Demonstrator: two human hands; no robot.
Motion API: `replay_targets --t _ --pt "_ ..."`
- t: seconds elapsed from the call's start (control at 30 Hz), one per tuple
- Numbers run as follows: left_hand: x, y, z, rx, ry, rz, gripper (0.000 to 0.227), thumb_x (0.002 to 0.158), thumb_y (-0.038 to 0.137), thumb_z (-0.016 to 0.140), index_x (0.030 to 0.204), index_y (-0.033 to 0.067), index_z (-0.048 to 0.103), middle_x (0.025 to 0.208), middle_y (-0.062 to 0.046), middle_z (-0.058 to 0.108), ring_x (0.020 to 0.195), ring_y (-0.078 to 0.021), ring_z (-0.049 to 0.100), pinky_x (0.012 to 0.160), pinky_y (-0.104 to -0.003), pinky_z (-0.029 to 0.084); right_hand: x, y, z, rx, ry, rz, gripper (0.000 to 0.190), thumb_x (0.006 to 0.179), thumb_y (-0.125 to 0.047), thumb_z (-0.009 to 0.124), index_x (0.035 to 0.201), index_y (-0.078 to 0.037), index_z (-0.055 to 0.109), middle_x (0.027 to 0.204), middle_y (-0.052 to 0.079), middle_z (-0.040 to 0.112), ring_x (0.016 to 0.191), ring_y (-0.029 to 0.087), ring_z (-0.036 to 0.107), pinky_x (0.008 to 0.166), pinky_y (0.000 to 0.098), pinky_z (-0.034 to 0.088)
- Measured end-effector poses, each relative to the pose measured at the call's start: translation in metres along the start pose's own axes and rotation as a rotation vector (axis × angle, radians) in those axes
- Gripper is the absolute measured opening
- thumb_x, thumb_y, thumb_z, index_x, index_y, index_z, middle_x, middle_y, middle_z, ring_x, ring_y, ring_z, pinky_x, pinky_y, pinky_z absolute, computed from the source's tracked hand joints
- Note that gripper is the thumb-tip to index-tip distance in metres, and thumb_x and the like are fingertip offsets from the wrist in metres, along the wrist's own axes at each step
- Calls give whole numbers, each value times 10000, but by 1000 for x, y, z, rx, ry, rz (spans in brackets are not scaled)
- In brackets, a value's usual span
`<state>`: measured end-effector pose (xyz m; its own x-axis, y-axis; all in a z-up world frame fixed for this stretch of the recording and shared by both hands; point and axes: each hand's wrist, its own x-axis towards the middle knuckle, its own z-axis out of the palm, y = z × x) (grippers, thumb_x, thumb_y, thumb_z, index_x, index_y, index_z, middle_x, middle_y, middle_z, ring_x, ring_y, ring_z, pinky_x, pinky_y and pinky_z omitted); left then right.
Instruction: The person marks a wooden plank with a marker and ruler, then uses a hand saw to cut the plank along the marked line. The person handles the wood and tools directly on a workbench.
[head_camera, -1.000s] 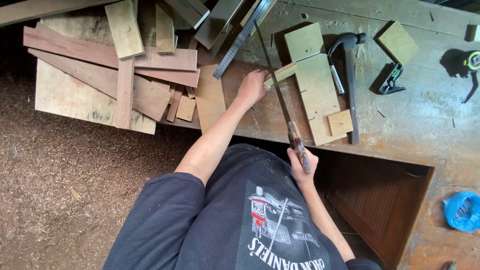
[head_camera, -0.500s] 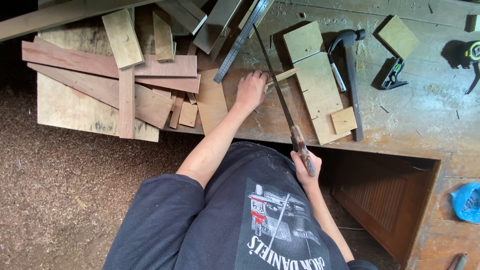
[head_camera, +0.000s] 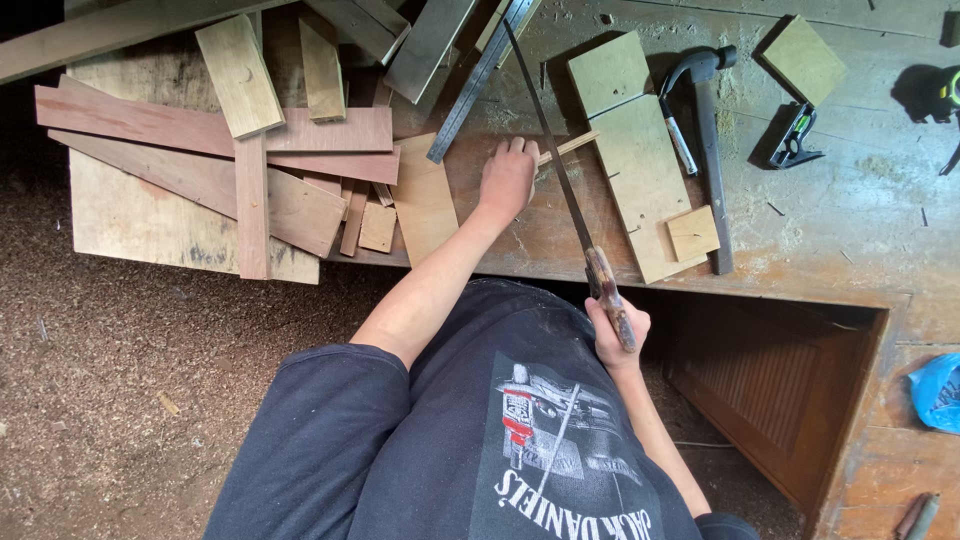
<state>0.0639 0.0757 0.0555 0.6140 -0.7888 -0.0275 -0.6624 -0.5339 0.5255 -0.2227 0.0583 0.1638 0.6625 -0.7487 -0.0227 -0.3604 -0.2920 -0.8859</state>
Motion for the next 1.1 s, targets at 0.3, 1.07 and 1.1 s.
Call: replay_targets --t 0.3,1.07,1.1 --pt "1 6 -9 -14 -35 -41 385 742 -92 658 1119 -16 634 1187 -179 626 1154 -365 598 940 -468 553 3 16 4 8 -12 33 183 906 -33 749 770 1 630 623 19 551 575 60 484 555 244 401" --pt "1 6 -5 62 -46 -10 380 712 -73 685 1089 -43 646 1182 -184 636 1129 -331 619 885 -419 585 -7 14 -1 -18 -20 18 111 886 -32 724 804 5 659 664 36 622 593 75 569 598 243 463" --pt "1 5 -5 65 -54 -11 377 716 -69 684 1090 -43 645 1188 -186 636 1133 -331 618 887 -417 586 -7 14 -1 -27 -18 16 107 886 -34 725 808 5 663 661 37 620 591 75 568 597 243 463"
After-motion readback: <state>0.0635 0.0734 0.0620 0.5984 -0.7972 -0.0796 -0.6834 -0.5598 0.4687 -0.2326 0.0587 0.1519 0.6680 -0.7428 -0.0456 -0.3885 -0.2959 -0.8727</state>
